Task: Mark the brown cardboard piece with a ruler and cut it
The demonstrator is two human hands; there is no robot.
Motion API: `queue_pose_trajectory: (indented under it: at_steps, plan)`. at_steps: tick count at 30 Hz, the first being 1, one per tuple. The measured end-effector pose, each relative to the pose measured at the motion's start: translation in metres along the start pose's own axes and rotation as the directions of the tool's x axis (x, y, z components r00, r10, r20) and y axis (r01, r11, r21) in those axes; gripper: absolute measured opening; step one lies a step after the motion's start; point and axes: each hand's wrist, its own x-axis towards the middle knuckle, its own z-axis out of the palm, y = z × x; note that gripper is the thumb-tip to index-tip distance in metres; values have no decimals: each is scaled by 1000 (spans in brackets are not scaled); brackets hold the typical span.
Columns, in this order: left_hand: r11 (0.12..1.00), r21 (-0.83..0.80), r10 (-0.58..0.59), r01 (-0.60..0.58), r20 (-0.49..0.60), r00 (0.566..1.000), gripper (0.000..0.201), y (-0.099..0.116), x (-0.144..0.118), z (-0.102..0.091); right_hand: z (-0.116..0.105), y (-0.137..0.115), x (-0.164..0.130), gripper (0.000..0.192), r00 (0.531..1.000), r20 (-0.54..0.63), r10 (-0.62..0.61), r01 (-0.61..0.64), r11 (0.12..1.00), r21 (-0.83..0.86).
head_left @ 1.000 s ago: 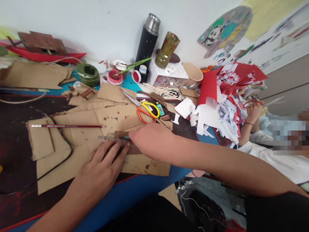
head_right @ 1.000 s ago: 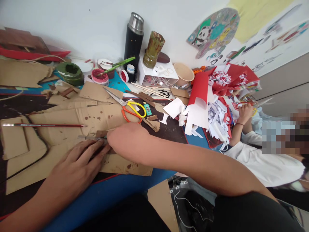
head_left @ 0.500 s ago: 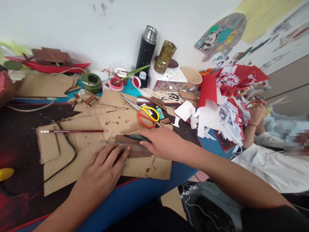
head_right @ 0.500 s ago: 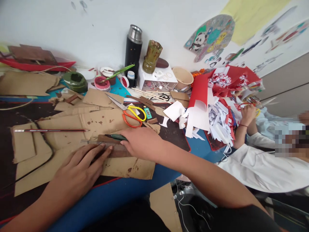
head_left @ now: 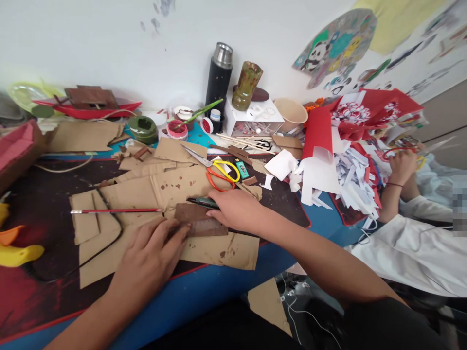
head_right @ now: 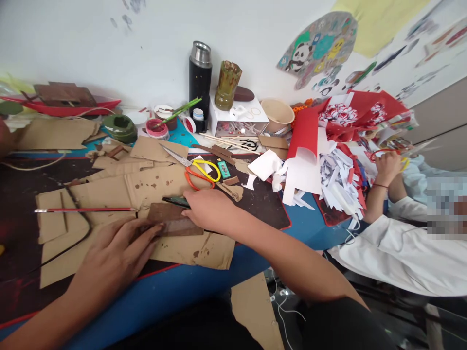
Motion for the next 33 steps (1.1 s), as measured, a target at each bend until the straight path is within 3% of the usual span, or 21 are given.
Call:
queue_pose_trajectory:
  at_steps: [9,15,19,24,29,33]
  plan:
    - [998,-50,-22,22,2,1000,29,-7,5,-6,2,7,3,37,1000,-3,-22,22,997,74]
    - [980,-193,-41,42,11,999,30,-20,-2,-8,4,10,5,33,1000,-1,-24,24,996,83]
    - [976,-202,-67,75,46,997,52,-29,4,-11,4,11,6,34,999,-15,-37,38,997,63]
    - [975,-224,9,9,78,997,71,-40,16,-6,-1,10,8,34,998,-8,-56,56,998,25]
    - [965,-260,-12,31,73,997,66,-41,20,-4,-3,8,12,31,999,-9,-47,47,999,3]
    - [970,-237,-43,50,34,998,61,-37,22,-7,-1,7,12,29,995,-92,-33,41,996,83]
